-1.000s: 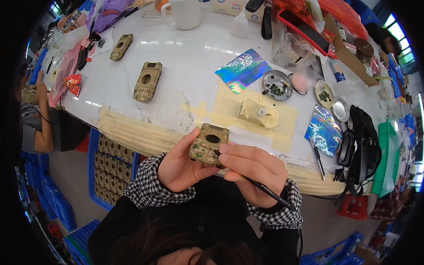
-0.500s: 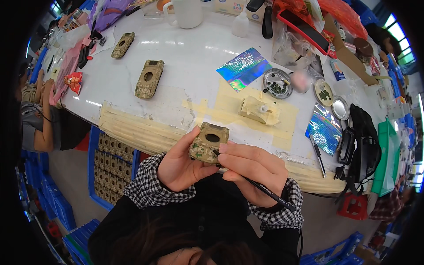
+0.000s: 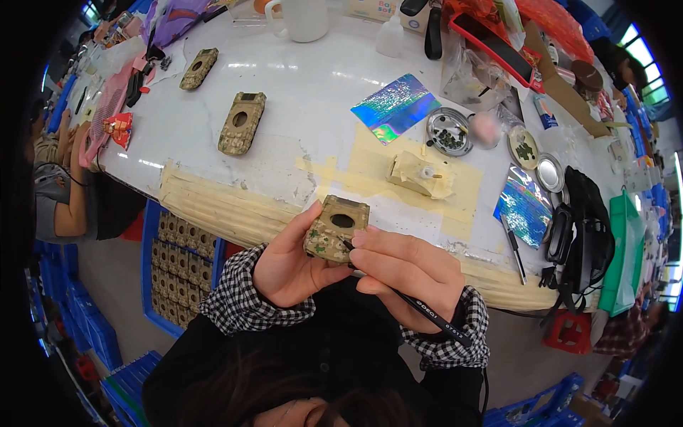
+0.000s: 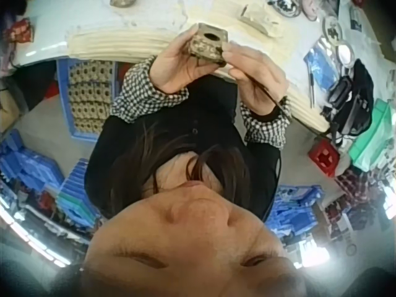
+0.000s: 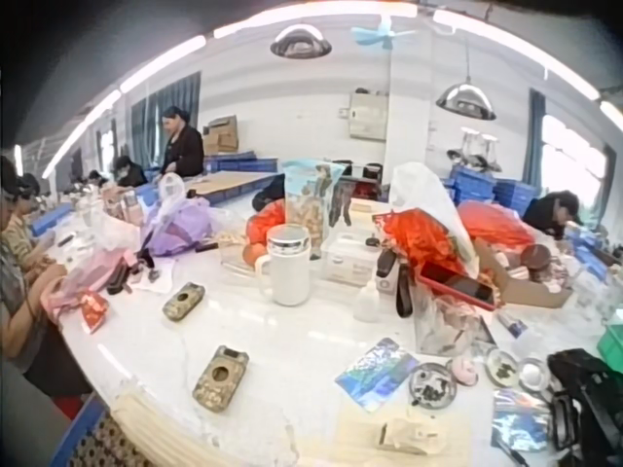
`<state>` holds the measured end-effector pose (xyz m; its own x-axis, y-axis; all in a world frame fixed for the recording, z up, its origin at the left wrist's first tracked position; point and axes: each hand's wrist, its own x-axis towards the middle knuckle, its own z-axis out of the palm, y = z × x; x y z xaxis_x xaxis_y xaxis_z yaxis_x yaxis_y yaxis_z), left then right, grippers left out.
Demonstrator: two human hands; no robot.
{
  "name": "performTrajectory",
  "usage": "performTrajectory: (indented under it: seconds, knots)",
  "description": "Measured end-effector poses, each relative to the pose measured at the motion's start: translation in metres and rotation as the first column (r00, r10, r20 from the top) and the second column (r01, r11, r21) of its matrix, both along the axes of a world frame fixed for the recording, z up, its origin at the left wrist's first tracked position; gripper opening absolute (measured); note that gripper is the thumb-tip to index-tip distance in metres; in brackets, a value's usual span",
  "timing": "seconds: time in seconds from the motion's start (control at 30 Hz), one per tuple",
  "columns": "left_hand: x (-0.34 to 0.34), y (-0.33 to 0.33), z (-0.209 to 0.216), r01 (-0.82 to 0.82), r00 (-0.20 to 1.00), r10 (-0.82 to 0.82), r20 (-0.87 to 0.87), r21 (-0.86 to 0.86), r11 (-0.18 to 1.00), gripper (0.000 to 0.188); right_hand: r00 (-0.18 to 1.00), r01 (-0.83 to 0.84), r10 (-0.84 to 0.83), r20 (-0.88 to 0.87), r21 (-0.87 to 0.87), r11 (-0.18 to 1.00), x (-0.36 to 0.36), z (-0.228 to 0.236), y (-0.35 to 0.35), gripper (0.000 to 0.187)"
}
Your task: Painting and detailing a small toy tank turret with a brush and using tweezers to handle small parts.
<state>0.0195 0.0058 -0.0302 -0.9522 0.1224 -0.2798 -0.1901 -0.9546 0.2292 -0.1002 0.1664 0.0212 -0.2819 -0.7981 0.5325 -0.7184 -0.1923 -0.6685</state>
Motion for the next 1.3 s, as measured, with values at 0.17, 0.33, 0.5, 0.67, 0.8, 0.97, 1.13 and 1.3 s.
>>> performTrajectory:
  seconds: [0.17, 0.33, 0.5, 0.67, 0.8, 0.97, 1.13, 1.3]
  knots:
    - [0.0, -0.001, 0.002, 0.005, 1.0, -0.004, 0.01, -0.013, 1.0, 0.049, 1.0, -0.002, 0.002, 0.001, 0.006, 1.0, 0.0, -0.001, 0.001, 0.027]
    - [0.0, -0.001, 0.003, 0.007, 1.0, -0.006, 0.027, -0.026, 1.0, 0.05, 1.0, -0.008, 0.008, -0.016, 0.01, 1.0, -0.001, 0.0, 0.0, 0.027]
    - [-0.001, -0.001, 0.003, 0.007, 0.999, -0.005, 0.033, -0.031, 1.0, 0.05, 1.0, -0.007, 0.007, -0.017, 0.01, 1.0, -0.002, 0.0, -0.001, 0.027]
    - [-0.002, -0.002, 0.003, 0.011, 1.0, -0.011, 0.002, -0.026, 1.0, 0.051, 0.998, 0.013, -0.012, 0.068, -0.002, 1.0, -0.001, -0.002, 0.0, 0.028]
    - [-0.002, -0.002, 0.003, 0.011, 1.0, -0.011, 0.004, -0.025, 1.0, 0.051, 0.992, 0.037, -0.032, 0.125, -0.033, 0.999, 0.0, -0.005, -0.001, 0.026]
    - [-0.004, -0.003, 0.003, 0.027, 1.0, -0.027, 0.001, -0.023, 0.999, 0.052, 0.971, 0.06, -0.041, 0.237, -0.074, 0.995, 0.0, -0.009, -0.001, 0.025]
    - [-0.004, -0.003, 0.001, 0.015, 0.999, -0.014, -0.033, 0.013, 1.0, 0.051, 0.96, 0.08, -0.057, 0.276, -0.074, 0.994, 0.001, -0.01, -0.002, 0.026]
    - [-0.004, -0.002, 0.001, 0.013, 0.999, -0.011, -0.053, 0.035, 0.999, 0.052, 0.962, 0.081, -0.058, 0.267, -0.076, 0.994, 0.001, -0.01, -0.001, 0.025]
